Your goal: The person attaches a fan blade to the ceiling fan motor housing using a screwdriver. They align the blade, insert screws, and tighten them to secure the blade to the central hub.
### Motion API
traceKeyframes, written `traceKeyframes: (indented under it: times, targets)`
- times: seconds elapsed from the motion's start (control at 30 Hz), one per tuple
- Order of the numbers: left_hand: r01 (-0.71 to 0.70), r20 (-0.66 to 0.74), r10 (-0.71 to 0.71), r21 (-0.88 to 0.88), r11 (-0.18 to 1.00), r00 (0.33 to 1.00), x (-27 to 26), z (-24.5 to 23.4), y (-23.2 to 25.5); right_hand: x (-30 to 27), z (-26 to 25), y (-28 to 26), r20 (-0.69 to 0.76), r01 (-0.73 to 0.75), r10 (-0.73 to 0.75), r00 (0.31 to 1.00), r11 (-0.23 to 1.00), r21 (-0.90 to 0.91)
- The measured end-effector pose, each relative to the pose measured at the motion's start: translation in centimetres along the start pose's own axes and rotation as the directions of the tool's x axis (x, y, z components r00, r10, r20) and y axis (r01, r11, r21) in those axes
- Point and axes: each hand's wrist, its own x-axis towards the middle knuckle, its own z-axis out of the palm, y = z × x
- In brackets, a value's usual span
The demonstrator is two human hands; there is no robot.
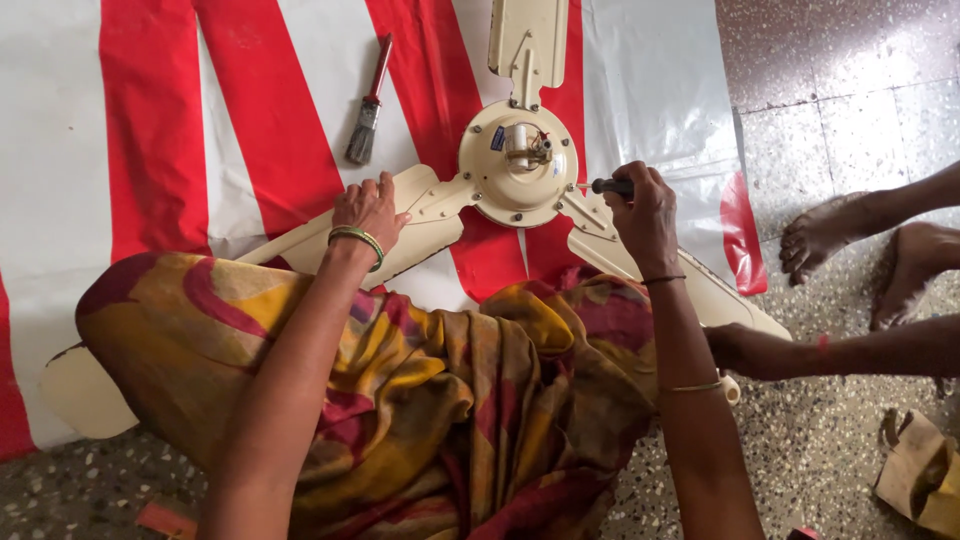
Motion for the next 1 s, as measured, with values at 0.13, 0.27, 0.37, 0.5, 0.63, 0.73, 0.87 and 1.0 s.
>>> traceKeyframes:
  times: [0.13,0.27,0.37,0.5,0.63,0.73,0.87,1.0]
  targets:
    - [0.009,0.013,-0.009,0.011,1.000,1.000,0.0,0.1,0.0,0.2,0.6,-0.1,0.026,-0.020,0.021,0.999,0.999,-0.038]
    - [0.007,0.009,-0.007,0.003,1.000,1.000,0.0,0.0,0.1,0.3,0.7,0.0,0.040,-0.026,0.028,0.999,0.998,-0.054]
    - [0.006,0.010,-0.006,-0.001,1.000,1.000,-0.1,-0.1,0.1,0.4,0.8,0.0,0.049,-0.029,0.032,0.998,0.998,-0.049]
    - [-0.002,-0.005,0.002,-0.004,1.000,1.000,-0.1,-0.1,0.0,0.3,1.1,0.7,0.047,0.009,-0.006,0.999,0.998,-0.060]
    - [-0.002,-0.014,0.002,-0.004,1.000,1.000,-0.1,0.0,0.1,0.7,1.4,1.5,0.078,0.072,-0.062,0.995,0.990,-0.123]
    - [-0.009,-0.023,0.010,0.011,1.000,1.000,-0.2,0.1,0.1,1.2,1.7,1.9,0.083,0.039,-0.028,0.996,0.990,-0.133]
    - [-0.013,-0.023,0.013,0.018,1.000,1.000,-0.1,0.1,0.0,2.3,1.7,2.1,0.190,-0.116,0.148,0.971,0.978,-0.173]
    - [-0.015,-0.022,0.015,0.028,1.000,1.000,-0.1,0.1,0.2,2.7,1.4,1.6,0.190,-0.131,0.170,0.967,0.971,-0.201]
